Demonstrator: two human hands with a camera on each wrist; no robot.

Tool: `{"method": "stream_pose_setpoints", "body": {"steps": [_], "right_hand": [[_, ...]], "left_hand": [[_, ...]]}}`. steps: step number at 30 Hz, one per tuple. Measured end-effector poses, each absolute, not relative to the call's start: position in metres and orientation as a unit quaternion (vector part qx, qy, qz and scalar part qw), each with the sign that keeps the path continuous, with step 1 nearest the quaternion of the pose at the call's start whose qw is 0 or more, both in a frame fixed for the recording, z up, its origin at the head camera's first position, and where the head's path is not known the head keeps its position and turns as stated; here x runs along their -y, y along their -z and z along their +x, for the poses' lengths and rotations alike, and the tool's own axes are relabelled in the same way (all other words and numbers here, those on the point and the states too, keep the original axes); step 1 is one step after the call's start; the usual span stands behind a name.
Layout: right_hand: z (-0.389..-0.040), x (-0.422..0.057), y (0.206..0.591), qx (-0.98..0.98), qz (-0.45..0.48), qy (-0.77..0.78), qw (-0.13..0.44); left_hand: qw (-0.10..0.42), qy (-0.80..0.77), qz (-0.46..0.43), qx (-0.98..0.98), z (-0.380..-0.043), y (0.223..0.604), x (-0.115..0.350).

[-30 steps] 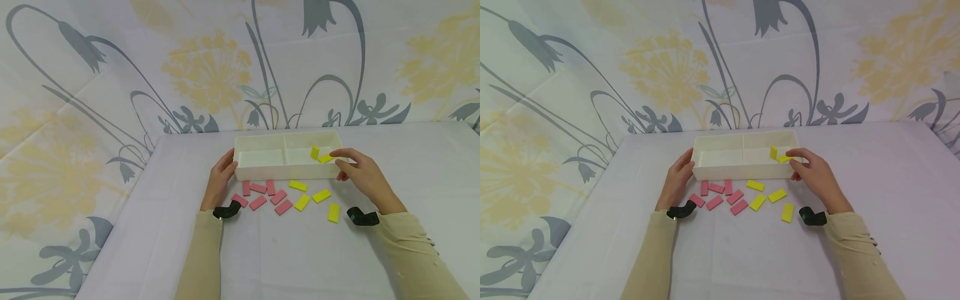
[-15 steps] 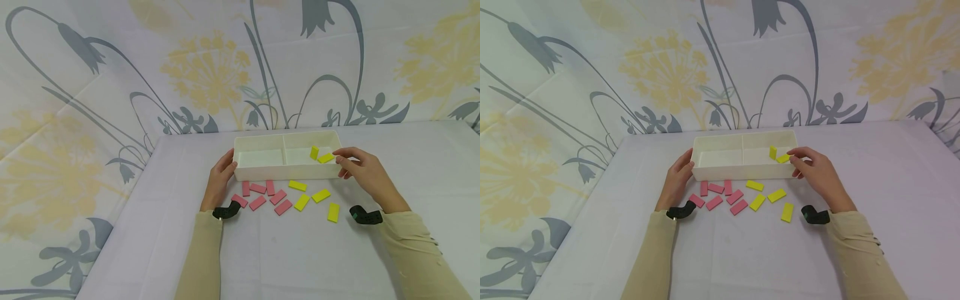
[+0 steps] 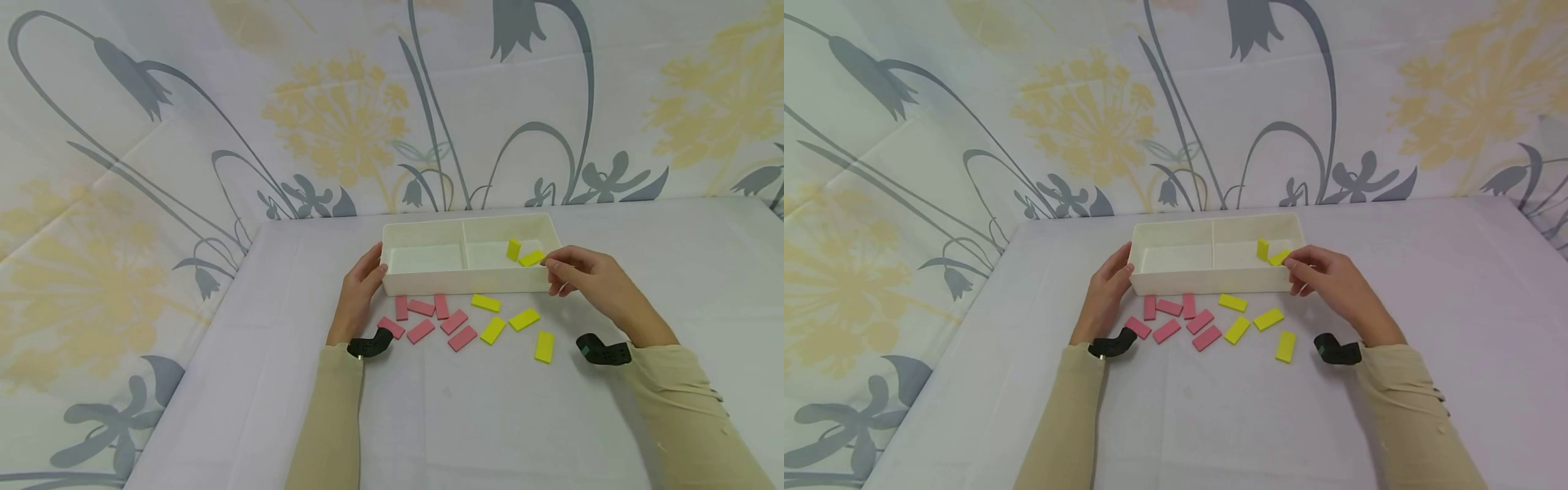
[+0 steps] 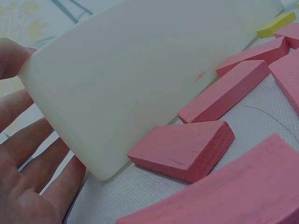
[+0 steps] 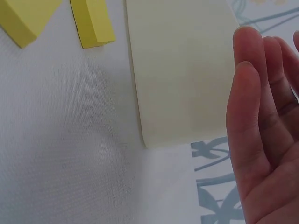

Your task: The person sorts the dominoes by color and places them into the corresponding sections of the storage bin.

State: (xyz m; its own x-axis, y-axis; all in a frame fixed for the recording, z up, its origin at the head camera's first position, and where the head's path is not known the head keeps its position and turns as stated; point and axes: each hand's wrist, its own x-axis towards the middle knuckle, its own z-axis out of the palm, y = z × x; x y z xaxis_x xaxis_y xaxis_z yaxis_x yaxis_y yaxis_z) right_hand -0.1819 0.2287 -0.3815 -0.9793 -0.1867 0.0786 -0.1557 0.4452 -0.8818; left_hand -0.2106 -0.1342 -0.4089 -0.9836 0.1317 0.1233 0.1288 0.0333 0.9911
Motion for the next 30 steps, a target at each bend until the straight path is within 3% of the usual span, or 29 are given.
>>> {"method": "stream_pose_setpoints", "body": {"steps": [13,30], "right_hand": [[-0.182,-0.229,0.383,-0.847,-0.139,0.512,0.039],[-0.188,-0.231,0.392,-0.868,-0.166,0.451,0.122]], "left_hand": [[0.001,-0.695,0.088,-0.714,-0.221,0.425,0.138],[-0.002,-0.694,0.092,-0.714,-0.218,0.422,0.137]]}}
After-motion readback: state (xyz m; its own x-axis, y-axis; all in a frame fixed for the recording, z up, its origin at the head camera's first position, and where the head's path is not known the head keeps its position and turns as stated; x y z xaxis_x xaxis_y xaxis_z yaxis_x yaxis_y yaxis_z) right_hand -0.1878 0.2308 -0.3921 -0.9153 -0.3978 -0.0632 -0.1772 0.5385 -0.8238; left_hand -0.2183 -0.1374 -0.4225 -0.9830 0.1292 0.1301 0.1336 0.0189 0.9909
